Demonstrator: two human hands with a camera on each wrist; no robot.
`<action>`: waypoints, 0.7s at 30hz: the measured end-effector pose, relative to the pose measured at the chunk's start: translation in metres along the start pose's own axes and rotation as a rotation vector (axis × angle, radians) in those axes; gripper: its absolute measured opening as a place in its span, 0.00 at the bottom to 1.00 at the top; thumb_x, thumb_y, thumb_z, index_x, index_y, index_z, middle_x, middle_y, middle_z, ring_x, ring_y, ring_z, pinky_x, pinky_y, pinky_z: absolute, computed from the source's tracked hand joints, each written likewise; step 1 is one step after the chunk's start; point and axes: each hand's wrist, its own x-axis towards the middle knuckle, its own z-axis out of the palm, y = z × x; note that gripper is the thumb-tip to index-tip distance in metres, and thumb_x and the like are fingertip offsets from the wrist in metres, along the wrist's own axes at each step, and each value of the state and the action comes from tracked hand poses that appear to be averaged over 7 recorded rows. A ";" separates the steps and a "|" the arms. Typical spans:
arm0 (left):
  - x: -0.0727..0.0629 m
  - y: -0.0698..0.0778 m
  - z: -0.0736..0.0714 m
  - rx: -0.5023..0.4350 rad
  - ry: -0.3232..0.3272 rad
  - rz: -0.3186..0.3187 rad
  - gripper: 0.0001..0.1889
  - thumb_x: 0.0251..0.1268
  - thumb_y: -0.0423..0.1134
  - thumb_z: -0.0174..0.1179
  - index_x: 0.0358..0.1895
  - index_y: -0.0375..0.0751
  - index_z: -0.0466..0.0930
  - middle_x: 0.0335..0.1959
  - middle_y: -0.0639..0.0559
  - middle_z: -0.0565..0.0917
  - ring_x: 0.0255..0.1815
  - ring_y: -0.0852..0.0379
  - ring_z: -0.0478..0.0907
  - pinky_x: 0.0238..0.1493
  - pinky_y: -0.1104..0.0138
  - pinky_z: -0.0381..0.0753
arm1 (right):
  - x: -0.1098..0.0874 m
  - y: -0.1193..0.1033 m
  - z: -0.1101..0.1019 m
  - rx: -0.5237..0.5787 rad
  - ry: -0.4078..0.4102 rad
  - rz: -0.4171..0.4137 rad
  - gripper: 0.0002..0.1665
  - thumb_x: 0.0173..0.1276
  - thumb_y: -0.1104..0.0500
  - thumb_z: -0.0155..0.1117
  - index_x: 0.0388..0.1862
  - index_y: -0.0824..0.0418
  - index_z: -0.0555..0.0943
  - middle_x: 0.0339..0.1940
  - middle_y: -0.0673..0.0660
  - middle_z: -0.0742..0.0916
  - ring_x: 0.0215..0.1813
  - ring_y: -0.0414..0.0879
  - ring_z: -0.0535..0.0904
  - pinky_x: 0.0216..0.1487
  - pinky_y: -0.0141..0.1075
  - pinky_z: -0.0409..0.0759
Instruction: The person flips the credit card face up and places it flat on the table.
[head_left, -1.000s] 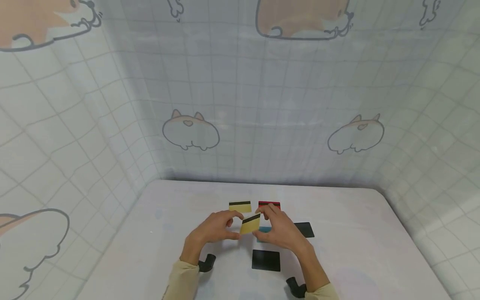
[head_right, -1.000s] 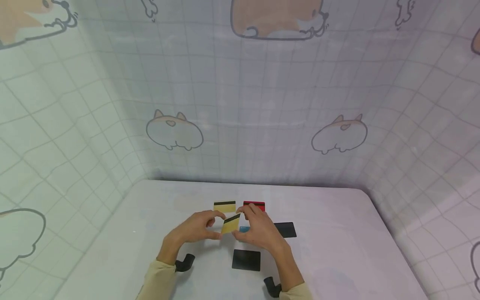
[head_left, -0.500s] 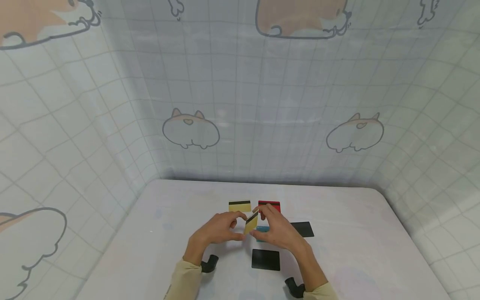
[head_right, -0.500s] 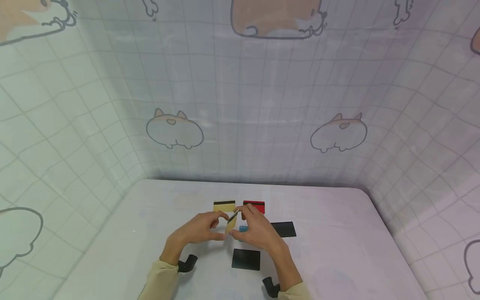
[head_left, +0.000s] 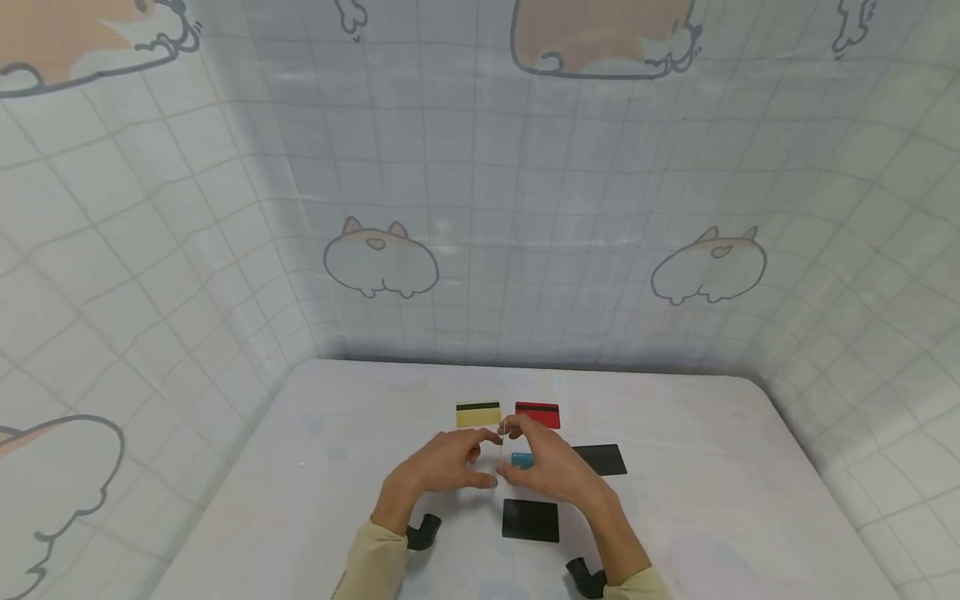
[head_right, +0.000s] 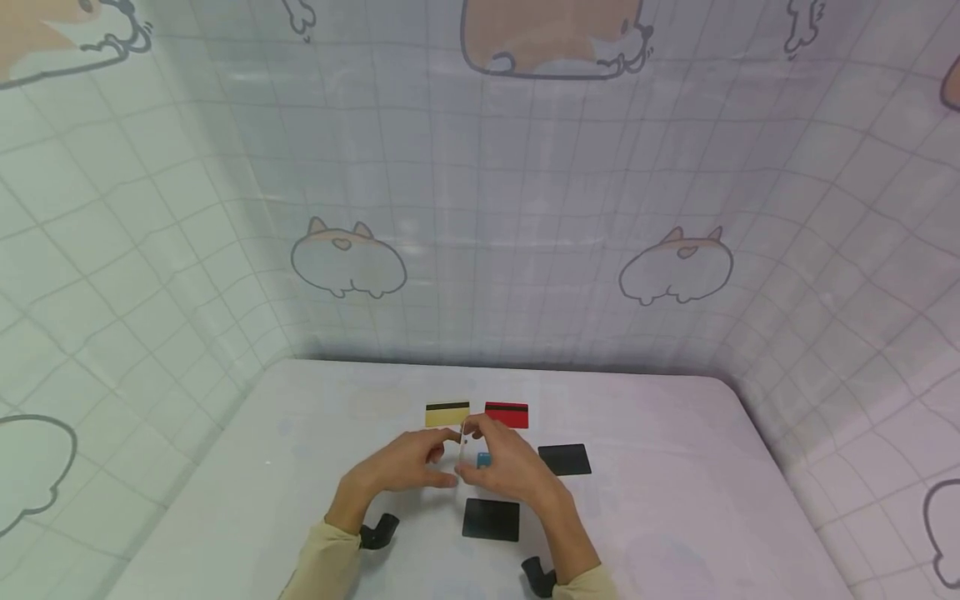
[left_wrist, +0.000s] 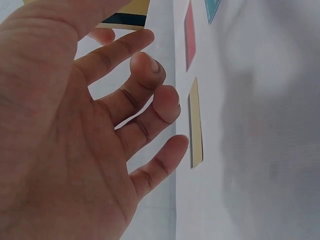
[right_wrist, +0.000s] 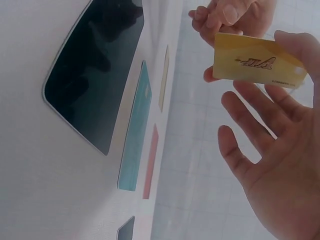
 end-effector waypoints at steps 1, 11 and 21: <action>0.000 0.001 0.000 -0.001 -0.003 0.001 0.32 0.56 0.61 0.71 0.64 0.56 0.76 0.30 0.57 0.75 0.28 0.64 0.69 0.31 0.67 0.68 | 0.000 0.000 0.000 0.007 -0.004 -0.003 0.37 0.63 0.37 0.70 0.65 0.49 0.71 0.61 0.53 0.80 0.64 0.53 0.76 0.58 0.52 0.78; 0.000 -0.003 -0.002 0.017 0.030 -0.013 0.34 0.57 0.61 0.71 0.66 0.55 0.74 0.32 0.60 0.76 0.30 0.63 0.71 0.33 0.67 0.72 | 0.000 0.001 -0.001 -0.005 0.016 -0.011 0.37 0.63 0.39 0.72 0.66 0.48 0.70 0.57 0.43 0.78 0.62 0.49 0.76 0.59 0.47 0.79; -0.003 -0.004 -0.013 -0.069 0.115 0.038 0.37 0.57 0.62 0.71 0.70 0.58 0.70 0.41 0.50 0.80 0.36 0.57 0.73 0.35 0.66 0.72 | 0.000 0.007 -0.003 -0.136 0.080 -0.046 0.35 0.60 0.39 0.73 0.64 0.43 0.72 0.55 0.42 0.76 0.55 0.43 0.74 0.54 0.45 0.79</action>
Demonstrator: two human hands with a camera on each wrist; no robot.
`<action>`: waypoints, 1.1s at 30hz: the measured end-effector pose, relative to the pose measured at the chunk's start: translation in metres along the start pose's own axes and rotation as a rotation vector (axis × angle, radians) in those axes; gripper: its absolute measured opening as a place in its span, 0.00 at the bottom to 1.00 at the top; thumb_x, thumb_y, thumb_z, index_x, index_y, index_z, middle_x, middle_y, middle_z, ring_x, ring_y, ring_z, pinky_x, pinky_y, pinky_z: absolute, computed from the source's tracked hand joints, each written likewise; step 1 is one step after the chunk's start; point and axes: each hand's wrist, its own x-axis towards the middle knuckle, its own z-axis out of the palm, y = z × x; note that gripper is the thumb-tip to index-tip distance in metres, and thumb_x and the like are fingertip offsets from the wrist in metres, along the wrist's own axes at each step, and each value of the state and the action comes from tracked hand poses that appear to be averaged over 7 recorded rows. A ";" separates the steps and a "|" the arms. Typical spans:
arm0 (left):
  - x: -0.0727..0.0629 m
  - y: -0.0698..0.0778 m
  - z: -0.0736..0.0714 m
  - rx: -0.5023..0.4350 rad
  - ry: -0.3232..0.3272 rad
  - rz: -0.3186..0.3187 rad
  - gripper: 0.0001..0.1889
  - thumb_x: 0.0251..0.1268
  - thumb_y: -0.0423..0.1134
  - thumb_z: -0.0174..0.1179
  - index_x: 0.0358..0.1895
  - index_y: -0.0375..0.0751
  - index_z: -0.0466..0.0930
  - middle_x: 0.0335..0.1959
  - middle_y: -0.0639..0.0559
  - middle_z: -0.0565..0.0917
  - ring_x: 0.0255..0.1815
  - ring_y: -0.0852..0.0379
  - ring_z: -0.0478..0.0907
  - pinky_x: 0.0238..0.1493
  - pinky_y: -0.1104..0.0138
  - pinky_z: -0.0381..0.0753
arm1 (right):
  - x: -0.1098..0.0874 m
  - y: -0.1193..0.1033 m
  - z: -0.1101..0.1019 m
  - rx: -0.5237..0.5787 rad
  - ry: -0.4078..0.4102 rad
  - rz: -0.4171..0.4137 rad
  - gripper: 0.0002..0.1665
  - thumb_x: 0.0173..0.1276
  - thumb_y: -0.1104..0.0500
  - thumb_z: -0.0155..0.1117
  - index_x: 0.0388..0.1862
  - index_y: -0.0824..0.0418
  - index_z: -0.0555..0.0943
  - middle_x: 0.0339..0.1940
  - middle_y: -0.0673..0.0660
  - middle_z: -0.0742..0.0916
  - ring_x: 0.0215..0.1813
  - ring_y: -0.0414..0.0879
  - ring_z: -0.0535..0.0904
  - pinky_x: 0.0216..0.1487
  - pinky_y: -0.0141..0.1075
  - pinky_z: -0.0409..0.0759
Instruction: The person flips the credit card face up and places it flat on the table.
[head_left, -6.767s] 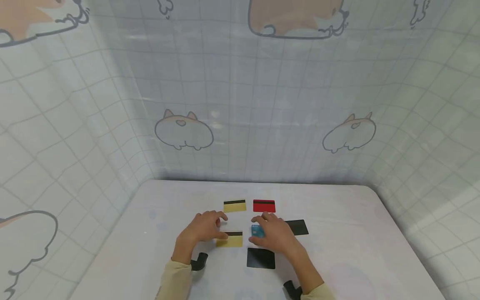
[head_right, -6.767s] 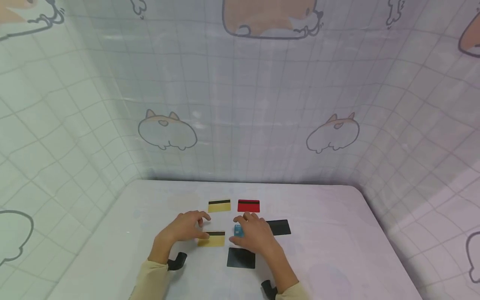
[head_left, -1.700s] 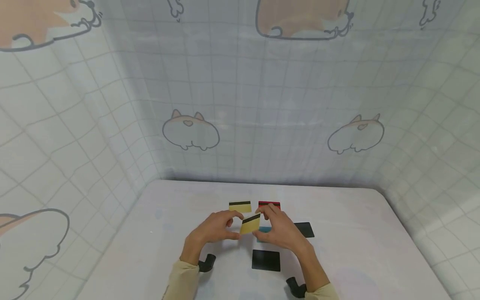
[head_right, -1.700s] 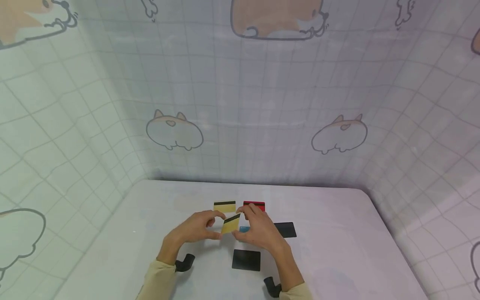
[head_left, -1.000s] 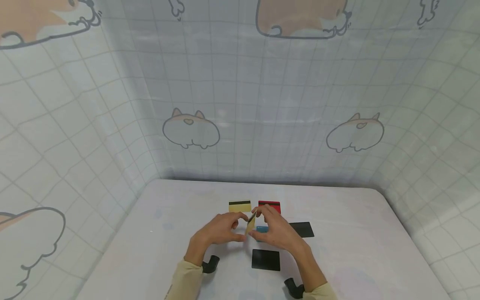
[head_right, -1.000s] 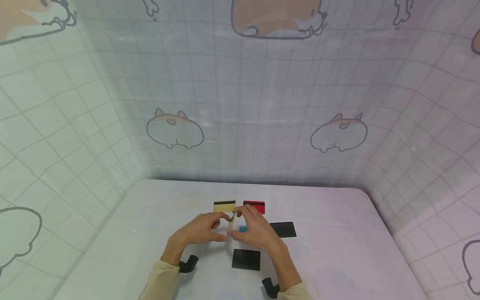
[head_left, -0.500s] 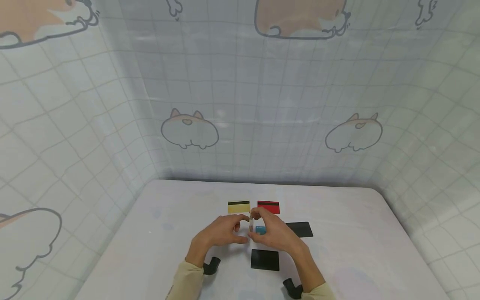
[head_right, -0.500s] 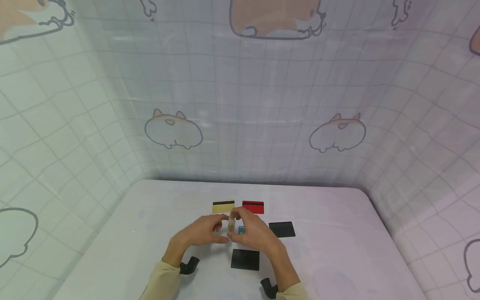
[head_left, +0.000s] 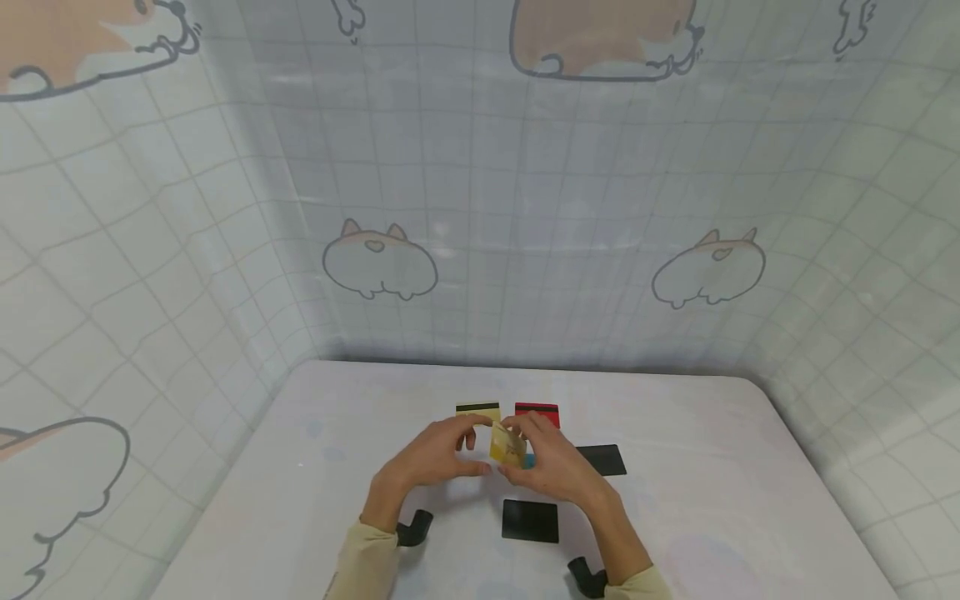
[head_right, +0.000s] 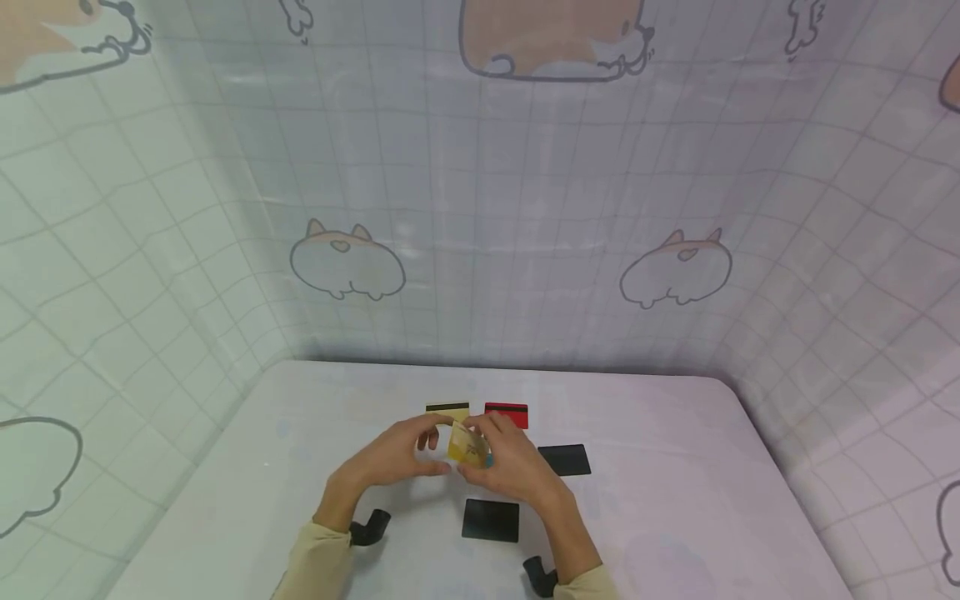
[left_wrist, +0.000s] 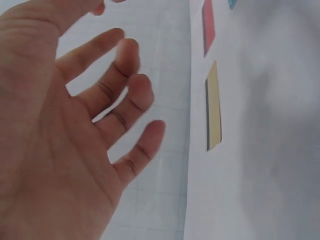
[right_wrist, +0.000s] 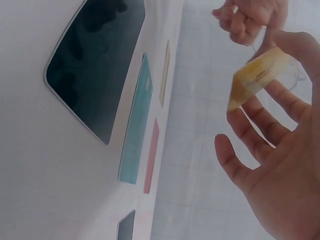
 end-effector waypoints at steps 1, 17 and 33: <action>0.000 0.000 -0.001 -0.011 0.006 0.007 0.37 0.57 0.61 0.71 0.70 0.58 0.70 0.42 0.48 0.80 0.37 0.55 0.74 0.36 0.66 0.71 | 0.000 0.001 0.000 -0.016 0.004 -0.007 0.35 0.60 0.39 0.73 0.64 0.43 0.73 0.54 0.42 0.75 0.54 0.41 0.73 0.53 0.44 0.79; 0.002 0.006 -0.004 -0.009 0.037 0.039 0.33 0.55 0.59 0.73 0.64 0.60 0.73 0.38 0.47 0.79 0.33 0.60 0.70 0.33 0.68 0.68 | 0.005 0.009 -0.001 -0.147 0.035 -0.095 0.33 0.58 0.41 0.75 0.61 0.46 0.78 0.50 0.44 0.76 0.50 0.40 0.69 0.52 0.45 0.71; 0.003 -0.004 -0.007 -0.022 0.025 0.006 0.30 0.53 0.59 0.74 0.59 0.60 0.75 0.35 0.56 0.75 0.34 0.61 0.70 0.35 0.67 0.71 | 0.009 0.017 -0.001 -0.141 -0.019 -0.084 0.33 0.57 0.40 0.75 0.60 0.45 0.77 0.54 0.47 0.78 0.57 0.43 0.69 0.60 0.57 0.72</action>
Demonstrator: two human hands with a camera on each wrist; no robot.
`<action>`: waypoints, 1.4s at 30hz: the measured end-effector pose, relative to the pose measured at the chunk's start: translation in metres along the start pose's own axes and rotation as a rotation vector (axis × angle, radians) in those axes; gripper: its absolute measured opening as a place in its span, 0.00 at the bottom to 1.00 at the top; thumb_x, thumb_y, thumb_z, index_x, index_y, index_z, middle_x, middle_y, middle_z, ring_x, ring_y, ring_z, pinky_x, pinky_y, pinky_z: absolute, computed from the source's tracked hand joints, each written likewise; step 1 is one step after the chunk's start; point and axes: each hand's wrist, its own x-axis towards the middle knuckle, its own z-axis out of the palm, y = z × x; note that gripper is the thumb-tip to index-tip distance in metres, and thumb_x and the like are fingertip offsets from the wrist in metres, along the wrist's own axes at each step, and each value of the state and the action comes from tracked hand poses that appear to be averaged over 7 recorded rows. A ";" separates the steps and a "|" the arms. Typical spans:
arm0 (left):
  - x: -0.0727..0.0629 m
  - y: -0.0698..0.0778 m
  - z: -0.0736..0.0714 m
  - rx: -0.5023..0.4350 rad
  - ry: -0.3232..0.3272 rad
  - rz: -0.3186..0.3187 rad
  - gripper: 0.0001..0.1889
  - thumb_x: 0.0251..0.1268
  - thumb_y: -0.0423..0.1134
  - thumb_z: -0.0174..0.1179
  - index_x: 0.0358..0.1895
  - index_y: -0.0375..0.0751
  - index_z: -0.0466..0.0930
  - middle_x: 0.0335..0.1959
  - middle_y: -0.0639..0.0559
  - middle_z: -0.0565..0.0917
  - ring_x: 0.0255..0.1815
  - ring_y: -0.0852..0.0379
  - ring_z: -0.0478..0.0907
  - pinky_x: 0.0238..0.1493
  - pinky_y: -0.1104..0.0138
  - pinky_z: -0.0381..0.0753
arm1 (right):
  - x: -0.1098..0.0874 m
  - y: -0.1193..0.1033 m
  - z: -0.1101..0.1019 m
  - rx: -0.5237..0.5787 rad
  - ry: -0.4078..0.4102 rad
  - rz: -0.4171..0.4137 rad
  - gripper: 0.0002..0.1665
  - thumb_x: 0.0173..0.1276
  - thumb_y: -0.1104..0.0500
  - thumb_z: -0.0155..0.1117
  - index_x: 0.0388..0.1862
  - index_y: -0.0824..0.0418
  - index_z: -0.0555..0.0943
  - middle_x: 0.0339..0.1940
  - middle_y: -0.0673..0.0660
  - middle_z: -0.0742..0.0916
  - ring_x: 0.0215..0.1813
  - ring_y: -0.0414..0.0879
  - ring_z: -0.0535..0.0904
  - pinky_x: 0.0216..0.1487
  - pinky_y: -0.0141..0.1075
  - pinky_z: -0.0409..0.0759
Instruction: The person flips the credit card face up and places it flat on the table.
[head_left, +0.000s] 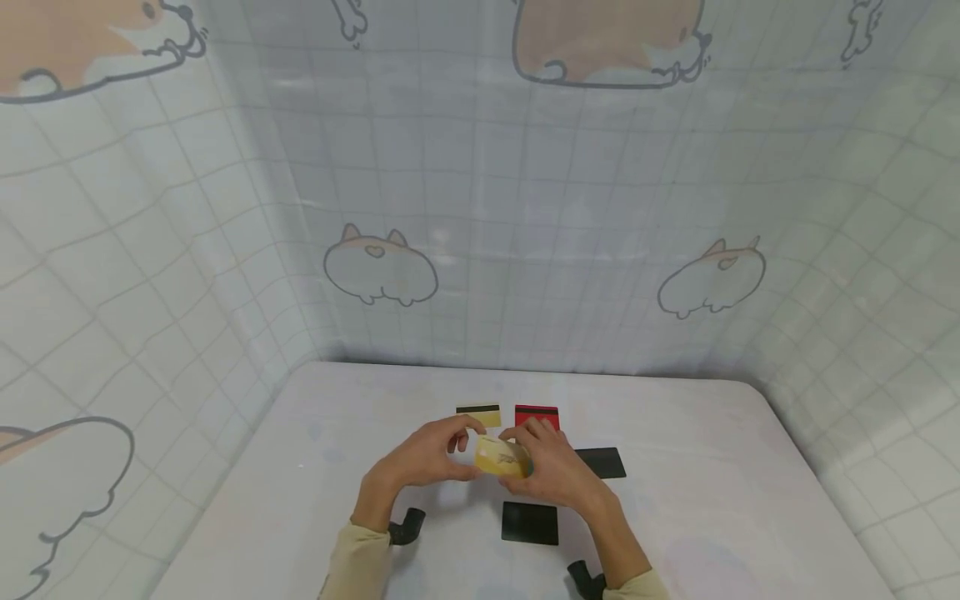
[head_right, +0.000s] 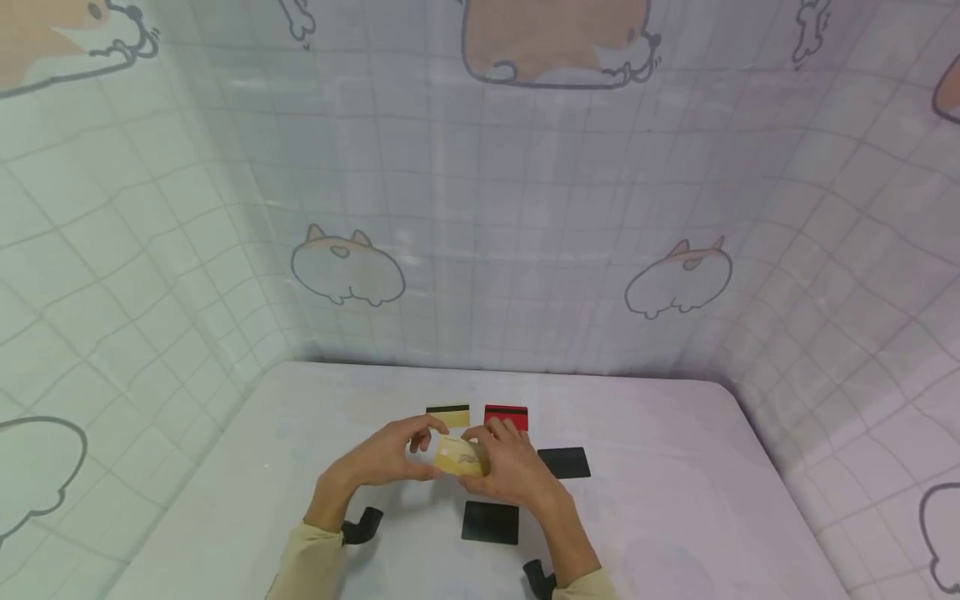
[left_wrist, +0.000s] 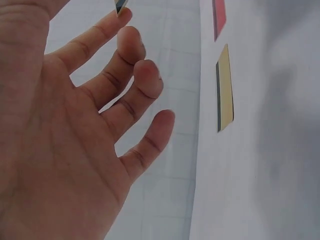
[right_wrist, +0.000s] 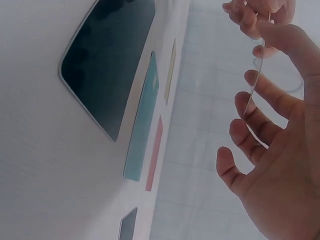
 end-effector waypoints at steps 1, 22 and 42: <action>-0.001 -0.001 -0.001 -0.005 -0.007 -0.010 0.30 0.53 0.59 0.74 0.59 0.60 0.75 0.35 0.57 0.75 0.34 0.61 0.70 0.35 0.67 0.71 | 0.000 0.001 0.001 0.000 -0.004 0.004 0.33 0.57 0.40 0.76 0.60 0.45 0.77 0.53 0.47 0.78 0.56 0.43 0.70 0.60 0.58 0.72; -0.014 -0.005 -0.008 -0.032 -0.135 -0.198 0.28 0.49 0.51 0.78 0.53 0.57 0.74 0.37 0.46 0.78 0.31 0.56 0.71 0.29 0.64 0.69 | 0.001 -0.003 0.016 -0.018 -0.102 0.071 0.33 0.53 0.39 0.77 0.55 0.47 0.78 0.50 0.44 0.79 0.56 0.44 0.71 0.63 0.61 0.69; -0.020 -0.021 -0.013 -0.046 -0.196 -0.207 0.28 0.49 0.51 0.78 0.52 0.59 0.74 0.36 0.49 0.78 0.30 0.56 0.71 0.29 0.63 0.69 | 0.000 -0.014 0.031 -0.071 -0.095 0.103 0.31 0.54 0.35 0.74 0.54 0.45 0.79 0.46 0.42 0.79 0.54 0.41 0.71 0.59 0.56 0.72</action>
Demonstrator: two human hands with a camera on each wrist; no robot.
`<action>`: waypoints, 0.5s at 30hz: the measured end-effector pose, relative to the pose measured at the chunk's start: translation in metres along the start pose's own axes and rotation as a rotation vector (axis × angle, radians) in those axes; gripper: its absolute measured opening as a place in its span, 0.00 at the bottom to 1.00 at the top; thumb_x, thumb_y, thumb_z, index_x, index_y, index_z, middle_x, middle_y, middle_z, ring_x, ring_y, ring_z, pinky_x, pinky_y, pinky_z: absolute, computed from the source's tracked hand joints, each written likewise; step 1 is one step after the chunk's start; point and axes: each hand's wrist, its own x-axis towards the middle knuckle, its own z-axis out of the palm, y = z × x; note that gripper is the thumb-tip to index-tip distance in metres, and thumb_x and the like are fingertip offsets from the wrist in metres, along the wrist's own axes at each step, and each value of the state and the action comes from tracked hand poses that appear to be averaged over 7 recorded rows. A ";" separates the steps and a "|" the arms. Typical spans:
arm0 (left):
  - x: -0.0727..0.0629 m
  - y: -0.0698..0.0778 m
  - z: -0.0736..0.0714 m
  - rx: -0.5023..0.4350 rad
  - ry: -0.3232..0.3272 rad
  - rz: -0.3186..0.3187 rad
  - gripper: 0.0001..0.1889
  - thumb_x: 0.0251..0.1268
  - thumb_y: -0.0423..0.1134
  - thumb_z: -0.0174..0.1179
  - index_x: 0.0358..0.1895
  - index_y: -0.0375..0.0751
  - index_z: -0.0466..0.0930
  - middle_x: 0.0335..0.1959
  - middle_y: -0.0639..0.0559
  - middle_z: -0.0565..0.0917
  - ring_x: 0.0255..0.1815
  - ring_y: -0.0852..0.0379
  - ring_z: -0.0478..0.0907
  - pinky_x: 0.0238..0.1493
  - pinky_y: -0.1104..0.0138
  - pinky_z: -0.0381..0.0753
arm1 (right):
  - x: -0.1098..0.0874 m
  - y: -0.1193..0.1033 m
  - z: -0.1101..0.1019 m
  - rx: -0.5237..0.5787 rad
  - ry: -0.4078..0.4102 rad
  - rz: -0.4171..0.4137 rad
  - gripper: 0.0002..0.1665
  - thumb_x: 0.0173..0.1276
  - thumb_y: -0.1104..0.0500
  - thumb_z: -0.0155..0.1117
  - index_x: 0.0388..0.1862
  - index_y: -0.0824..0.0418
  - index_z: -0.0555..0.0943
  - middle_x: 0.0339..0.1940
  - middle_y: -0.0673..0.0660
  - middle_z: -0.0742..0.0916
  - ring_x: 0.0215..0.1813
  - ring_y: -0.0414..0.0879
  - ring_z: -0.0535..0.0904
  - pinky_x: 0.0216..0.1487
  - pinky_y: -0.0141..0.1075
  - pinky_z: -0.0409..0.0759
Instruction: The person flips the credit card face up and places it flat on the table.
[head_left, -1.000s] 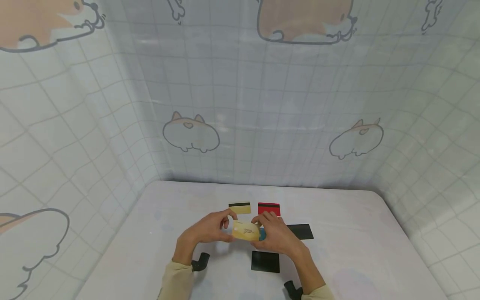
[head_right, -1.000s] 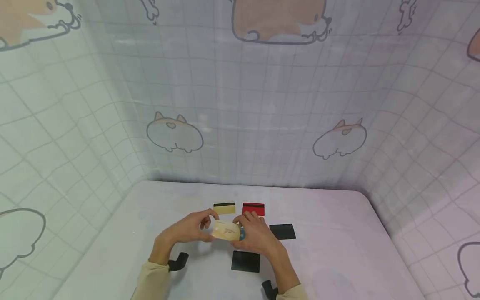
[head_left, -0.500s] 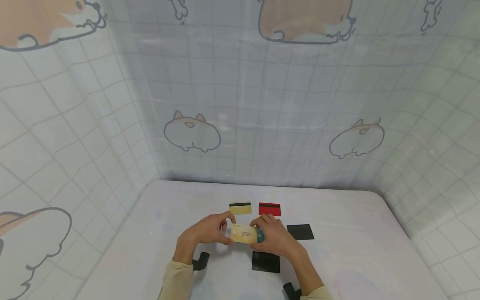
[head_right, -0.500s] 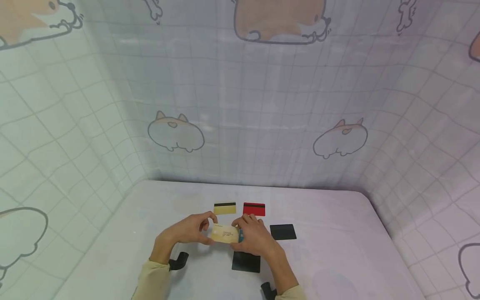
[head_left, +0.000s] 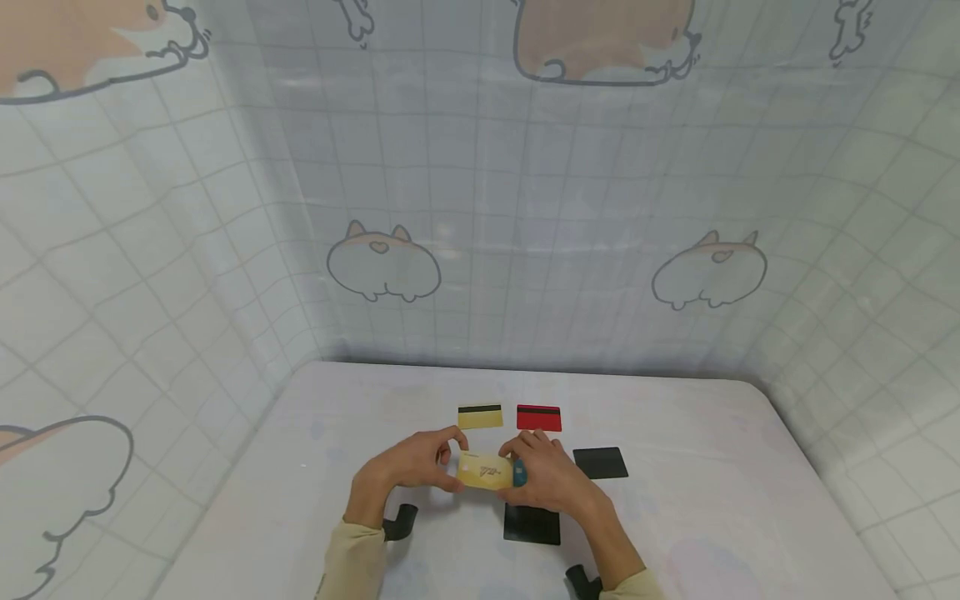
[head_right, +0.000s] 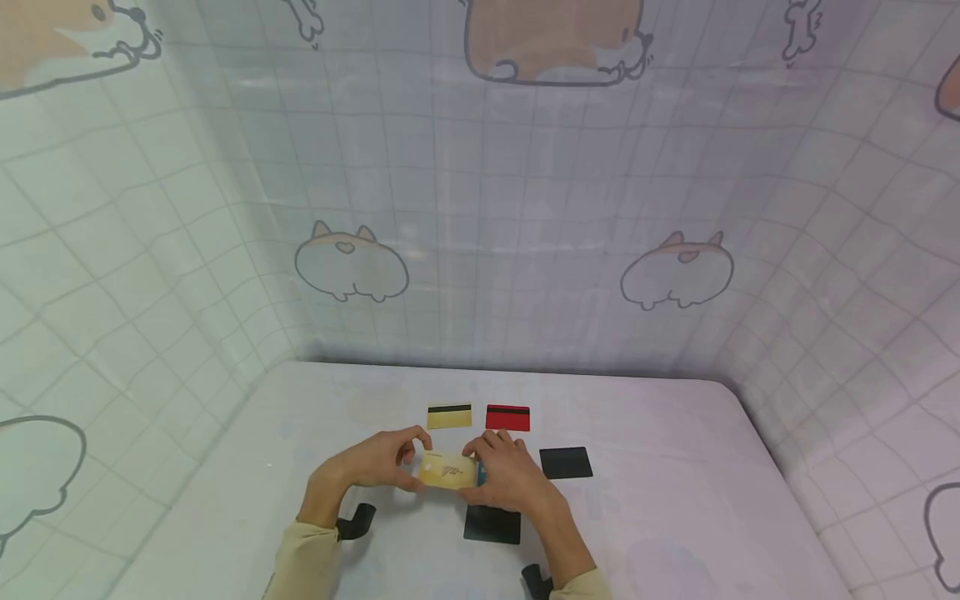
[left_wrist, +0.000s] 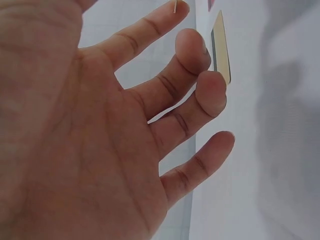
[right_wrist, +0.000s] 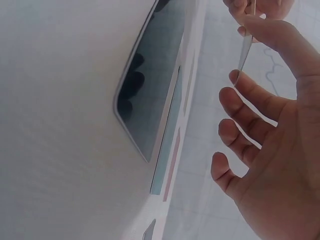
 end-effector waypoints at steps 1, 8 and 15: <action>0.000 0.000 0.000 -0.002 -0.001 -0.001 0.28 0.49 0.51 0.78 0.52 0.59 0.74 0.37 0.49 0.78 0.30 0.56 0.71 0.28 0.64 0.69 | 0.000 0.001 0.000 -0.003 -0.005 0.003 0.31 0.54 0.35 0.74 0.54 0.45 0.79 0.46 0.42 0.79 0.54 0.41 0.71 0.59 0.55 0.72; 0.001 0.001 0.000 -0.011 0.003 -0.009 0.27 0.50 0.49 0.78 0.51 0.59 0.74 0.36 0.49 0.77 0.30 0.57 0.71 0.28 0.64 0.68 | 0.004 0.002 0.000 -0.051 -0.043 0.026 0.31 0.52 0.34 0.75 0.52 0.45 0.79 0.50 0.45 0.80 0.54 0.44 0.71 0.60 0.56 0.72; 0.002 0.002 0.001 0.013 0.019 -0.023 0.27 0.49 0.46 0.79 0.51 0.56 0.75 0.37 0.47 0.77 0.29 0.55 0.70 0.28 0.62 0.67 | 0.008 0.002 0.001 -0.128 -0.043 -0.002 0.31 0.53 0.33 0.75 0.52 0.45 0.80 0.50 0.46 0.80 0.56 0.45 0.71 0.59 0.53 0.73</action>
